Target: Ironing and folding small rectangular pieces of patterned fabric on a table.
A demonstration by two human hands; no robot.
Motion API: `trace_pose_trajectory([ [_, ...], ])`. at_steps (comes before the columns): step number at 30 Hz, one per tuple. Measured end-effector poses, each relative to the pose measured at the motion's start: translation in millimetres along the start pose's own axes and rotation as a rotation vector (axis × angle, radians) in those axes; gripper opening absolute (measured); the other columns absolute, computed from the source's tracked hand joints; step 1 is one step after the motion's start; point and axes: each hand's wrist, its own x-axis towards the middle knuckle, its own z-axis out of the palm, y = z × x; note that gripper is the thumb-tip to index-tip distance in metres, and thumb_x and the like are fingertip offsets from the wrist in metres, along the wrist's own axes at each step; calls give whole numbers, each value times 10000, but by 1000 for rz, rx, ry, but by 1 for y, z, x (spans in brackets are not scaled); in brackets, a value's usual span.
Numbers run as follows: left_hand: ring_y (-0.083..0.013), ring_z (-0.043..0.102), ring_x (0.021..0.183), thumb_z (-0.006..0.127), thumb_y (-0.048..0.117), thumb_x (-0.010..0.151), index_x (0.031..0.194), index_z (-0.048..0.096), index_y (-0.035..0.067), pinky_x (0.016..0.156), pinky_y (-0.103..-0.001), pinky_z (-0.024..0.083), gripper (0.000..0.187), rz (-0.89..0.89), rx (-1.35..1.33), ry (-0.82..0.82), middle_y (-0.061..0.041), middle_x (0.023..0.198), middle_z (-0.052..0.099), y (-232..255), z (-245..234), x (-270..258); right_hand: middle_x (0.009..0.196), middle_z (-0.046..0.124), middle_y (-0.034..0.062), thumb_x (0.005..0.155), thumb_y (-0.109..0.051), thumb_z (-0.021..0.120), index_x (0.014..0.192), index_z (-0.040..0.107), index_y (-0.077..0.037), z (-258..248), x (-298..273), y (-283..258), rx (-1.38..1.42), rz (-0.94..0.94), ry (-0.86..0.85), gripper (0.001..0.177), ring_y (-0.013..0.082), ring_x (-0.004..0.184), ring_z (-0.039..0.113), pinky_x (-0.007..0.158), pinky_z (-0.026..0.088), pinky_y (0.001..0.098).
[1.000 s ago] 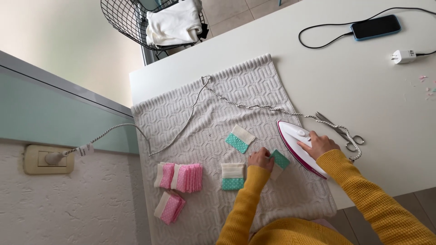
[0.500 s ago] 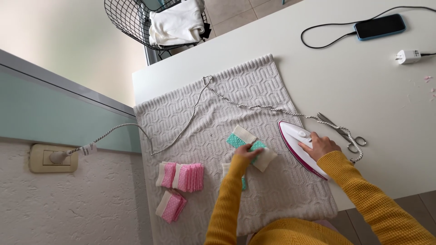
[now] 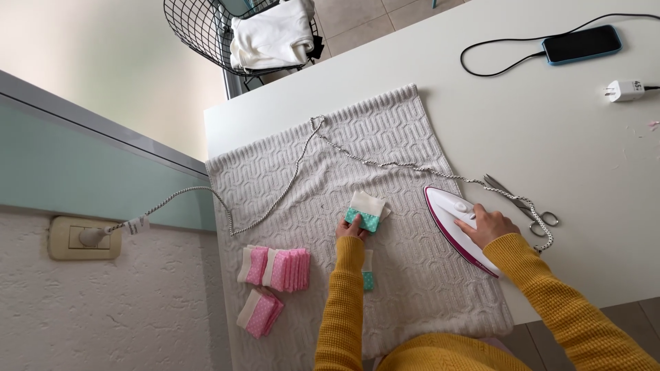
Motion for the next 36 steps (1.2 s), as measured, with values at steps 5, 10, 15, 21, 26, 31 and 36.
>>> trace_pose_trajectory([
  [5, -154, 651, 754, 718, 183, 975, 1175, 673, 8, 626, -314, 566, 270, 68, 285, -110, -72, 949, 698, 5, -12, 9, 804, 784, 112, 958, -640, 537, 1281, 587, -114, -2, -3, 0, -8, -5, 2, 620, 280, 795, 805, 731, 677, 457],
  [10, -137, 718, 811, 709, 158, 919, 1201, 657, 36, 692, -320, 651, 312, 101, 280, -242, -42, 968, 734, 20, -9, 14, 810, 771, 123, 940, -646, 563, 1262, 600, -116, 4, 2, 3, -4, -13, 57, 621, 302, 818, 789, 746, 657, 475],
  [15, -133, 693, 819, 729, 154, 918, 1259, 650, 33, 698, -319, 615, 370, 176, 486, -167, -54, 993, 729, 25, -13, 19, 819, 783, 138, 941, -645, 554, 1290, 591, -132, 3, 0, 1, 25, 0, 21, 621, 311, 821, 795, 751, 660, 489],
  [21, -127, 668, 796, 781, 179, 886, 1161, 686, 47, 703, -280, 573, 319, 606, 870, -36, -66, 969, 711, 62, -21, -31, 859, 769, 170, 938, -648, 557, 1317, 588, -127, 4, 0, 5, 39, -36, 39, 645, 336, 825, 798, 735, 663, 494],
  [26, -190, 668, 777, 860, 171, 755, 972, 739, 100, 688, -319, 561, 258, 841, 1230, 10, -67, 907, 681, 64, -76, -75, 881, 781, 171, 933, -678, 545, 1314, 605, -138, 6, 2, 5, 7, -25, 62, 662, 337, 845, 795, 746, 666, 493],
  [31, -226, 649, 825, 894, 165, 678, 959, 742, 107, 714, -360, 563, 324, 741, 1244, -17, -65, 916, 671, 49, -89, -92, 911, 763, 187, 914, -709, 562, 1316, 621, -164, 8, 0, 7, -19, -27, 129, 680, 371, 885, 771, 764, 645, 510],
  [36, -280, 611, 906, 897, 136, 636, 1062, 703, 99, 811, -414, 519, 469, 784, 1271, 8, -76, 960, 660, 56, -74, -93, 877, 780, 152, 904, -707, 548, 1334, 605, -163, 6, 5, 6, -37, 3, 70, 695, 311, 855, 792, 725, 669, 469],
])
